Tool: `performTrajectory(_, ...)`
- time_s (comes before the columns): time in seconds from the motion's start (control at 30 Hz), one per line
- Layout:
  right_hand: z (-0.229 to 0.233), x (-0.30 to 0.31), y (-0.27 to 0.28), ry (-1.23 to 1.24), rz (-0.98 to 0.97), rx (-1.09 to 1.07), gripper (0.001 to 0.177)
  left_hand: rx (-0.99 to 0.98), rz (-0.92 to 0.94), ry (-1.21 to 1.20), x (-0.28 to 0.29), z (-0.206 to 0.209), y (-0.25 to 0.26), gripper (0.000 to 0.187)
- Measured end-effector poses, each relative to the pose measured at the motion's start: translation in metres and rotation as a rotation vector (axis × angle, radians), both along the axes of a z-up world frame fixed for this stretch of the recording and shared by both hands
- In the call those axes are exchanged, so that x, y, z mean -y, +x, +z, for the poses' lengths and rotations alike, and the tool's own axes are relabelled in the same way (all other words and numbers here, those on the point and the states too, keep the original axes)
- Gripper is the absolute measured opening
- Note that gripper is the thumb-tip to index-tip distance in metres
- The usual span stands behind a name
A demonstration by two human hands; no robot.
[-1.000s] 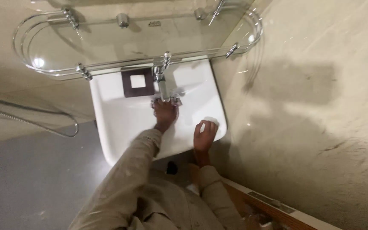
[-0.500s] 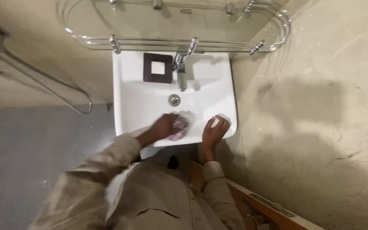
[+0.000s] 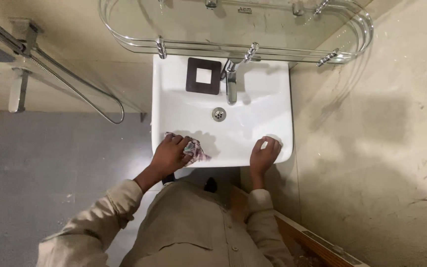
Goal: Cleaning a bathroom sink and faucet with a cloth.
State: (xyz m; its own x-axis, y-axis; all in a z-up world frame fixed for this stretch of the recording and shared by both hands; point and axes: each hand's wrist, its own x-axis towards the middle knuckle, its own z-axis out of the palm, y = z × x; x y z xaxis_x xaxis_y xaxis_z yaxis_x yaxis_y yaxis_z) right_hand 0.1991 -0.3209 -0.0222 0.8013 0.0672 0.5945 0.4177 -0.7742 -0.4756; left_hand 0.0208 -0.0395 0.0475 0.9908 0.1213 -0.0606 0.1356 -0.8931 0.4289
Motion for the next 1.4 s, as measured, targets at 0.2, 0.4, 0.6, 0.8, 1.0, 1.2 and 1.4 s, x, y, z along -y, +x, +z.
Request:
performTrajectory(0.2,-0.005,0.002,-0.003,0.037,0.058,-0.050,0.008,0.237,-0.119,0.246,-0.066,-0.030,0.025,0.054)
performTrajectory(0.4,0.002,0.003,-0.004,-0.001,0.050,-0.070,0.014,0.389,0.075,0.452,-0.126,-0.039,0.115,0.056)
performTrajectory(0.6,0.001,-0.001,-0.005,-0.037,-0.037,-0.113,0.014,0.547,0.257,0.450,-0.179,-0.034,0.187,0.053)
performTrajectory(0.8,0.001,0.000,-0.005,0.004,0.021,-0.038,0.012,0.410,0.355,0.380,-0.158,-0.041,0.175,0.053)
performTrajectory(1.0,-0.002,0.001,-0.007,0.022,-0.015,-0.067,0.010,0.211,0.093,0.444,-0.070,-0.028,0.034,0.070)
performTrajectory(1.2,-0.007,0.002,0.002,0.010,0.008,-0.063,0.010,0.043,0.184,0.013,0.004,-0.027,-0.022,0.063)
performTrajectory(1.4,0.000,-0.001,0.000,-0.012,0.058,-0.031,0.010,0.024,0.238,-0.335,0.057,-0.074,0.048,0.063)
